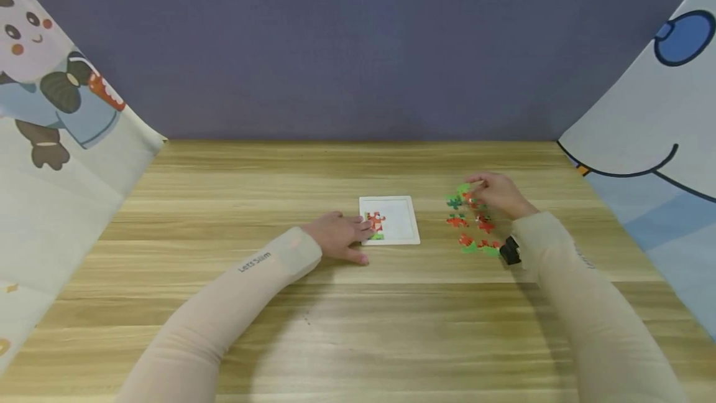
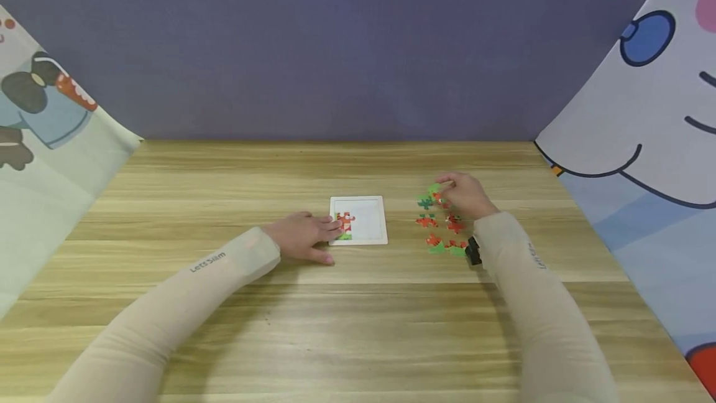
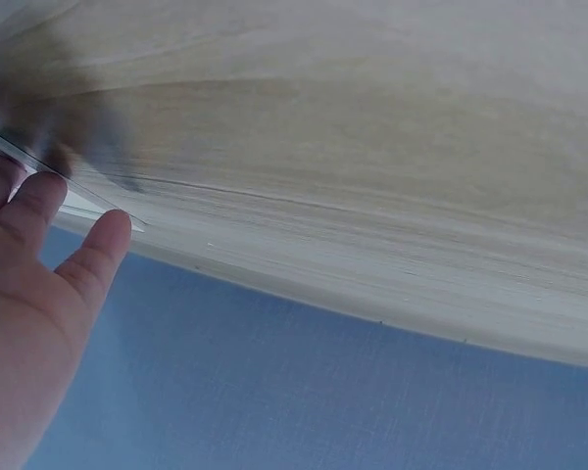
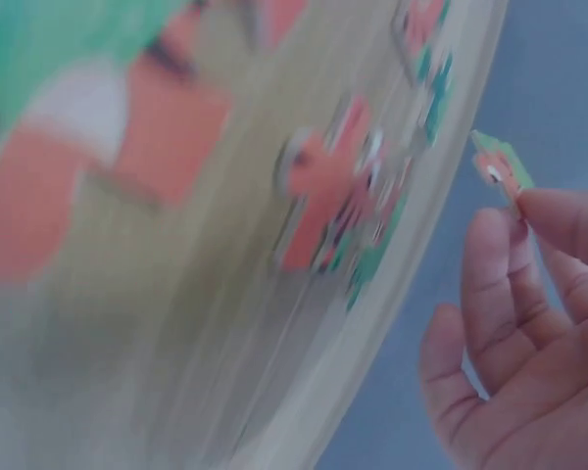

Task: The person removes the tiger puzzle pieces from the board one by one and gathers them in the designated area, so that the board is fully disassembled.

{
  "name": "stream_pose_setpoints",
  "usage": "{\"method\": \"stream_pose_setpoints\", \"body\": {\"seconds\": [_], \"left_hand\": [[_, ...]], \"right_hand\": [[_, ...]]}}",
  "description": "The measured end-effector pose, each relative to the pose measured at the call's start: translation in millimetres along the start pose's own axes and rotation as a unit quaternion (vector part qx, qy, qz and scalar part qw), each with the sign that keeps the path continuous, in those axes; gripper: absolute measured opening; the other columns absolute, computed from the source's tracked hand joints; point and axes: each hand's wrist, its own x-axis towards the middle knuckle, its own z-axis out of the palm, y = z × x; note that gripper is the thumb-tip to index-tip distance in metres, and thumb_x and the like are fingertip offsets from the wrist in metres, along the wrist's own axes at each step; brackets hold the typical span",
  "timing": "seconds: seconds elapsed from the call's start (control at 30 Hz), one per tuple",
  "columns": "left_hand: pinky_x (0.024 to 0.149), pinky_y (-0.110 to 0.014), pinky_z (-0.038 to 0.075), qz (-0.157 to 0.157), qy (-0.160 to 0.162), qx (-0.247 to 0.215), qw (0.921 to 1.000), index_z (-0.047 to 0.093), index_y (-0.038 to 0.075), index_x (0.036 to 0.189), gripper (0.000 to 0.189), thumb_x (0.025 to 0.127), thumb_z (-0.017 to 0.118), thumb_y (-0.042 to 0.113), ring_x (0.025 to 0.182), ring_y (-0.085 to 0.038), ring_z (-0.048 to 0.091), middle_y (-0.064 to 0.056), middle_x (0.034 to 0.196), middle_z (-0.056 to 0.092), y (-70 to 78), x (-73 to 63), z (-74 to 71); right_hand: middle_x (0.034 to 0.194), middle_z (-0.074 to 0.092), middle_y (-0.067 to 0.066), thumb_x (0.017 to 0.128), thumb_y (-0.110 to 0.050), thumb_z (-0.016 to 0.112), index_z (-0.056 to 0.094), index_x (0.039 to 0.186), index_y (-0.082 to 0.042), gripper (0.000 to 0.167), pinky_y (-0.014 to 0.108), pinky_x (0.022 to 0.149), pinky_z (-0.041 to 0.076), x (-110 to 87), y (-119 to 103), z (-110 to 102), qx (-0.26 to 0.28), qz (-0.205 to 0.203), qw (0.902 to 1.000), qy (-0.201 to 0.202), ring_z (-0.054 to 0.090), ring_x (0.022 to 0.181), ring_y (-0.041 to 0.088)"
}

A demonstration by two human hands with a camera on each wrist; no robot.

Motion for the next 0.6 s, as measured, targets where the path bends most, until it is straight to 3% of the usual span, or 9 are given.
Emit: {"method": "stream_pose_setpoints", "body": {"seconds": [0.23,0.6], "left_hand": [[0.111,-0.050,0.025,0.001,-0.003,0.010,0.9999,0.032,0.017,0.151,0.068,0.096,0.049,0.052,0.143,-0.018,0.024,0.001,0.155,0.028,1.1,0.0,-1.7],[0.110,-0.050,0.027,0.008,-0.004,0.023,0.9997,0.032,0.015,0.151,0.059,0.099,0.046,0.041,0.142,-0.020,0.026,-0.001,0.155,0.029,1.8,-1.4,-3.9]], "right_hand": [[0.103,0.065,0.025,0.090,0.006,0.047,0.047,0.133,0.012,0.043,0.037,0.069,0.051,-2.0,12.7,-11.3,0.028,-0.001,0.9995,0.016,0.061,0.073,0.019],[0.102,0.066,0.025,0.091,0.003,0.050,0.045,0.133,0.015,0.044,0.038,0.074,0.054,-8.4,21.8,-24.1,0.026,0.001,0.9993,0.027,0.064,0.073,0.013]]}}
